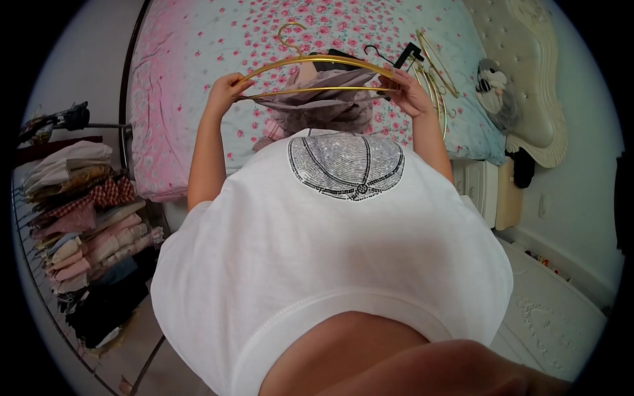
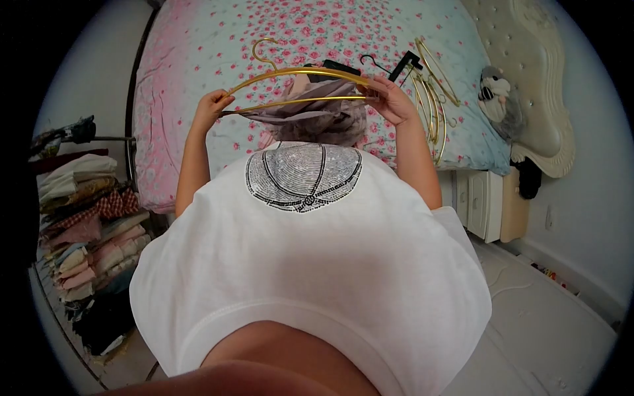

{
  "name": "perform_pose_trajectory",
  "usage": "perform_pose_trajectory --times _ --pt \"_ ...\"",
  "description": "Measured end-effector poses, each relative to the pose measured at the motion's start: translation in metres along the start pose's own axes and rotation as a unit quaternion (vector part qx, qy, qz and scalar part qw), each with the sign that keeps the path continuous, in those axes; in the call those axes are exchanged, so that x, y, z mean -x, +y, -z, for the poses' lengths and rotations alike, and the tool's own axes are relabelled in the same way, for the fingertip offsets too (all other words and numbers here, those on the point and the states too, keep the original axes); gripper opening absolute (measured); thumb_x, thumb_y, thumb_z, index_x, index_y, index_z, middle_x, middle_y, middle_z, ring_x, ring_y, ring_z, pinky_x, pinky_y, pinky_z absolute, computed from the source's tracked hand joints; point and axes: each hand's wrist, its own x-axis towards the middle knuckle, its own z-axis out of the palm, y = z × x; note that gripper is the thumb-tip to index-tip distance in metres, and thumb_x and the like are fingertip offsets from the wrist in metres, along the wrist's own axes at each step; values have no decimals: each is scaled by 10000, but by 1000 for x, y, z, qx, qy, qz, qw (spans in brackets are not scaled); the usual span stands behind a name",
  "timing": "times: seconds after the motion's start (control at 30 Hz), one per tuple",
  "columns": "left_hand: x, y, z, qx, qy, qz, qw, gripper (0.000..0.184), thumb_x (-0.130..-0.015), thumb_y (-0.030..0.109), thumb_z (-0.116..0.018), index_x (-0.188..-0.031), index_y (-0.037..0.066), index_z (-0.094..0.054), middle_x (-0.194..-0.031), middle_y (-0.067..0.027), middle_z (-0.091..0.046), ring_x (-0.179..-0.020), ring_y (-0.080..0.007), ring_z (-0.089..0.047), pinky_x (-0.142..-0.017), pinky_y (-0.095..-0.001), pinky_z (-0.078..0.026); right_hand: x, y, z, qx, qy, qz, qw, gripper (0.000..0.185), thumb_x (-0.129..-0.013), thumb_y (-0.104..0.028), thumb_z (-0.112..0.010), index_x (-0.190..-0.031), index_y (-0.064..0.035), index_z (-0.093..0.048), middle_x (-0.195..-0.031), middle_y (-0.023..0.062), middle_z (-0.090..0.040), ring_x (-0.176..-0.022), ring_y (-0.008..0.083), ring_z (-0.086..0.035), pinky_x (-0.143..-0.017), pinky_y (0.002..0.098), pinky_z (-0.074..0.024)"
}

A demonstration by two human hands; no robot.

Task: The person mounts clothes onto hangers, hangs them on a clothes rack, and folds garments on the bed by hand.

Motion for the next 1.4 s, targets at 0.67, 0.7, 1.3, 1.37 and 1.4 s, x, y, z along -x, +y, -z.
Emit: perform_pose_trajectory --times 0.67,0.7,1.3,1.37,1.4 --pt "0 2 -3 -54 1 -5 999 274 -773 272 -623 -645 37 -561 -505 27 -386 -469 -71 -349 -447 -246 -279 11 -1 -1 91 -106 -98 985 276 -835 -296 -562 -805 -22 -579 -736 34 -537 -770 168 -567 -618 331 -502" --pt "1 4 -4 -60 5 -5 998 273 -773 275 -622 -652 36 -569 -506 23 -393 -469 -74 -352 -448 -248 -280 11 -1 1 86 -123 -105 983 273 -831 -297 -567 -807 -25 -581 -732 33 -535 -755 163 -562 -617 331 -501" --pt "5 5 -6 -196 45 -34 979 261 -779 306 -598 -722 51 -592 -539 -55 -482 -493 -143 -415 -474 -297 -323 10 9 -27 96 -271 -111 951 287 -833 -319 -535 -787 -37 -551 -616 -45 -402 -498 47 -454 -388 181 -407" --pt "7 7 -6 -189 60 -31 980 257 -776 308 -601 -724 57 -591 -540 -49 -483 -499 -139 -425 -476 -295 -326 7 9 -23 99 -297 -121 942 305 -831 -343 -538 -727 -56 -535 -678 -14 -470 -576 63 -474 -429 207 -416" --pt "10 9 -6 -184 71 -27 980 253 -774 310 -603 -725 62 -592 -540 -44 -484 -502 -137 -433 -478 -294 -329 6 11 -16 79 -278 -124 949 308 -830 -345 -538 -712 -62 -529 -733 5 -494 -624 70 -475 -465 224 -419"
